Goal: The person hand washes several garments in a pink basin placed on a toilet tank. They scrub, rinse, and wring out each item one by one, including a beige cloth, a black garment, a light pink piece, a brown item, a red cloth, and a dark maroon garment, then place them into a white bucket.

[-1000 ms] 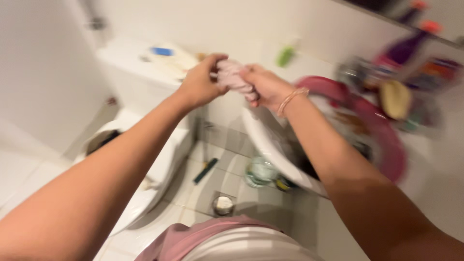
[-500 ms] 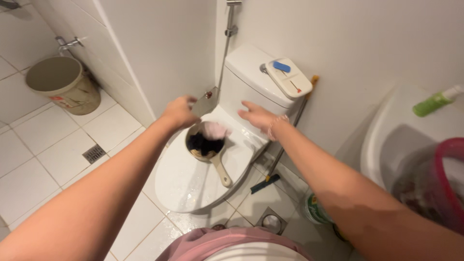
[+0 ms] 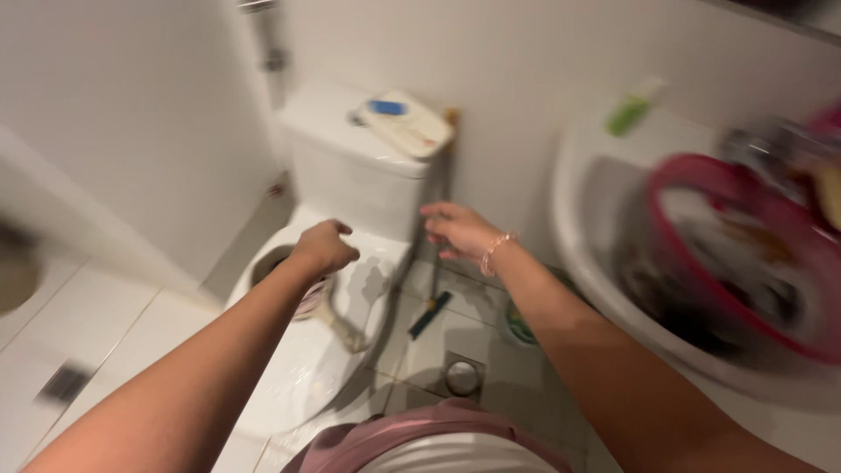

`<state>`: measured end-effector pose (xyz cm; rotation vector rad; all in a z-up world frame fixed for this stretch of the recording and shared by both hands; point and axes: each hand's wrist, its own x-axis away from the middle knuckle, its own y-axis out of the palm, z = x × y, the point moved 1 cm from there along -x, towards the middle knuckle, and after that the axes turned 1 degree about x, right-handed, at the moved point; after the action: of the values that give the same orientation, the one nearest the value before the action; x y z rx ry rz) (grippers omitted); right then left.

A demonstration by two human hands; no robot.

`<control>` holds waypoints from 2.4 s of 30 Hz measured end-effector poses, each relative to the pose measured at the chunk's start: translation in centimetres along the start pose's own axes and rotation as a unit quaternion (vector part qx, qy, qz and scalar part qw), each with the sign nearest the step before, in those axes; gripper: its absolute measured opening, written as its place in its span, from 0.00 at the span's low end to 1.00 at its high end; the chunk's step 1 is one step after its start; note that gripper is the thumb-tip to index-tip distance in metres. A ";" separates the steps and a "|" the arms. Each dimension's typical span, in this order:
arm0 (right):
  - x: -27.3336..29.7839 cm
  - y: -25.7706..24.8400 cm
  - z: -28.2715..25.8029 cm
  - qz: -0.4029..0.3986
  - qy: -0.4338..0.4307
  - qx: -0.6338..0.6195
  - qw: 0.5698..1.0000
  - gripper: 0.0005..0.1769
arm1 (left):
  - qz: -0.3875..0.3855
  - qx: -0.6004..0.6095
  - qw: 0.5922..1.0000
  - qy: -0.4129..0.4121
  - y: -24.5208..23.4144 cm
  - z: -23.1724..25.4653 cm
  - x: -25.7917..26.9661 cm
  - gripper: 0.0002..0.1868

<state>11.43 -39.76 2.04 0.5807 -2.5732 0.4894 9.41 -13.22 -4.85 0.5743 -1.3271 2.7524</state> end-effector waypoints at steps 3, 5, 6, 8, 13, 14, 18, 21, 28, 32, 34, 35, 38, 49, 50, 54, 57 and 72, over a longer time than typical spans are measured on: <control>4.0 -6.9 -1.5 0.038 -0.068 -0.054 0.995 0.25 | 0.053 0.065 0.986 0.142 2.2 9.7 -1.7 0.22; 7.4 -11.0 -2.1 0.066 -0.107 -0.092 0.988 0.24 | 0.126 0.069 0.964 0.224 3.4 16.5 -2.0 0.11; 9.2 -13.4 -2.2 0.079 -0.123 -0.111 0.983 0.23 | 0.128 0.132 0.947 0.264 4.1 19.8 -1.5 0.11; 12.7 -17.8 -1.4 0.113 -0.152 -0.119 0.975 0.21 | 0.120 0.225 0.904 0.343 5.9 26.4 0.2 0.13; 19.4 -30.0 5.8 0.219 -0.112 -0.038 0.968 0.19 | 0.111 0.252 0.823 0.497 11.1 38.3 6.2 0.17; 19.5 -32.7 8.0 0.248 -0.067 0.030 0.966 0.20 | 0.087 0.243 0.826 0.500 12.1 39.7 7.0 0.17; 17.0 -41.9 16.9 0.319 -0.033 0.248 0.914 0.21 | 0.029 0.184 0.837 0.514 16.5 43.8 8.4 0.15; 15.4 -45.1 22.0 0.353 -0.081 0.379 0.851 0.25 | -0.008 0.165 0.846 0.506 18.9 46.1 8.6 0.14; 14.3 -41.6 22.7 0.205 0.107 0.401 0.886 0.21 | -0.159 0.070 0.953 0.248 22.6 48.4 8.0 0.16; 15.8 -38.9 20.0 0.147 -0.015 0.328 0.933 0.29 | -0.099 0.052 0.938 0.328 24.3 48.5 7.8 0.19; 16.6 -38.4 18.4 0.119 -0.049 0.192 0.973 0.25 | -0.077 0.044 0.931 0.354 24.1 49.0 7.3 0.24; 17.0 -38.5 17.6 0.132 -0.079 0.114 0.982 0.25 | -0.104 0.124 0.932 0.323 23.9 49.1 7.0 0.28; 18.7 -39.5 15.8 0.161 -0.208 -0.091 0.960 0.25 | -0.201 0.315 0.900 0.224 23.8 49.5 6.6 0.38; 25.6 -42.7 10.7 0.231 -0.282 -0.207 0.908 0.29 | -0.341 0.469 0.750 0.320 21.0 52.1 6.4 0.25; 25.7 -42.6 10.6 0.255 -0.280 -0.184 0.907 0.28 | -0.262 0.397 0.808 0.348 20.2 52.6 6.0 0.23; 25.5 -41.7 11.2 0.431 -0.209 0.003 0.878 0.24 | -0.079 0.235 0.880 0.404 16.9 53.1 5.5 0.18; 25.4 -41.1 11.7 0.544 -0.140 0.103 0.821 0.20 | -0.098 0.242 0.875 0.408 15.4 53.8 5.6 0.17; 27.4 -39.7 13.5 0.397 -0.363 -0.388 0.748 0.21 | -0.310 0.331 0.834 0.314 13.9 49.1 -1.0 0.08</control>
<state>3.45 -87.80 13.80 -0.8310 -3.2720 -0.7557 23.16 -59.37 12.24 0.0342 -0.0026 2.4030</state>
